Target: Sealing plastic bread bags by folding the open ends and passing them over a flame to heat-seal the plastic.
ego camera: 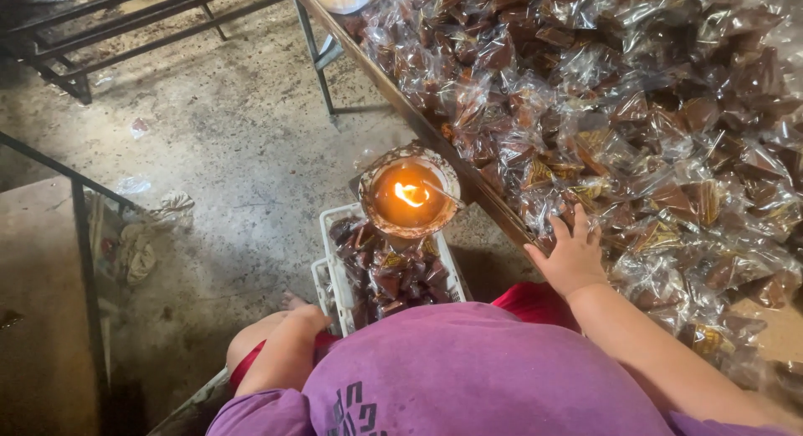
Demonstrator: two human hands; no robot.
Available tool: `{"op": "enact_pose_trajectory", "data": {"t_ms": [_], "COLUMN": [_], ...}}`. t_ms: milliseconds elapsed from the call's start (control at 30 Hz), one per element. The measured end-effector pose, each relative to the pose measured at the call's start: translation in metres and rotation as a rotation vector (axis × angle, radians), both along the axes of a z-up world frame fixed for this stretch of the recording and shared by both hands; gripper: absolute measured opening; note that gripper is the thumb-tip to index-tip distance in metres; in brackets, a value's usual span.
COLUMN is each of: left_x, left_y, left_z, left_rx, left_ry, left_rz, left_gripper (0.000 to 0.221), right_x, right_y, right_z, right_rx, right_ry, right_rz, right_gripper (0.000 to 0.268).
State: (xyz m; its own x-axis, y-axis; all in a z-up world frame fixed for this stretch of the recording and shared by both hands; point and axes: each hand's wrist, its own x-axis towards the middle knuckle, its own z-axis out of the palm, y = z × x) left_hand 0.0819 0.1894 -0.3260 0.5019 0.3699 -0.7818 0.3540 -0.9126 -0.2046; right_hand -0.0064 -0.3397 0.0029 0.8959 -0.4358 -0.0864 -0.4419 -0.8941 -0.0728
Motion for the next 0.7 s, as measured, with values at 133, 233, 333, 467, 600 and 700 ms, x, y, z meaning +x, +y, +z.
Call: {"op": "enact_pose_trajectory", "data": {"t_ms": [133, 233, 333, 467, 600, 700], "left_x": [-0.026, -0.036, -0.034, -0.079, -0.039, -0.049], "left_y": [-0.013, -0.027, -0.009, -0.075, -0.034, -0.028], "left_z": [0.081, 0.159, 0.152, 0.364, 0.119, 0.112], "left_rx": [0.080, 0.149, 0.102, -0.021, -0.085, 0.141], "left_ry": [-0.077, -0.096, -0.032, -0.045, -0.035, -0.254], "left_rz": [-0.346, -0.403, -0.515, -1.302, -0.489, -0.401], "left_gripper": [0.106, 0.080, 0.066, 0.040, 0.054, 0.081], "right_x": [-0.005, -0.003, -0.003, -0.002, -0.002, -0.003], "right_y": [0.005, 0.004, 0.003, 0.001, 0.000, 0.001], "right_z": [0.005, 0.006, 0.005, 0.003, 0.002, 0.005], "right_rx": [0.013, 0.017, 0.014, 0.024, 0.021, 0.039], "right_ry": [0.004, -0.006, -0.004, 0.002, 0.002, 0.012], "right_rz": [0.004, 0.008, 0.008, 0.006, 0.010, 0.012], "right_gripper": [0.083, 0.082, 0.082, 0.083, 0.084, 0.085]}}
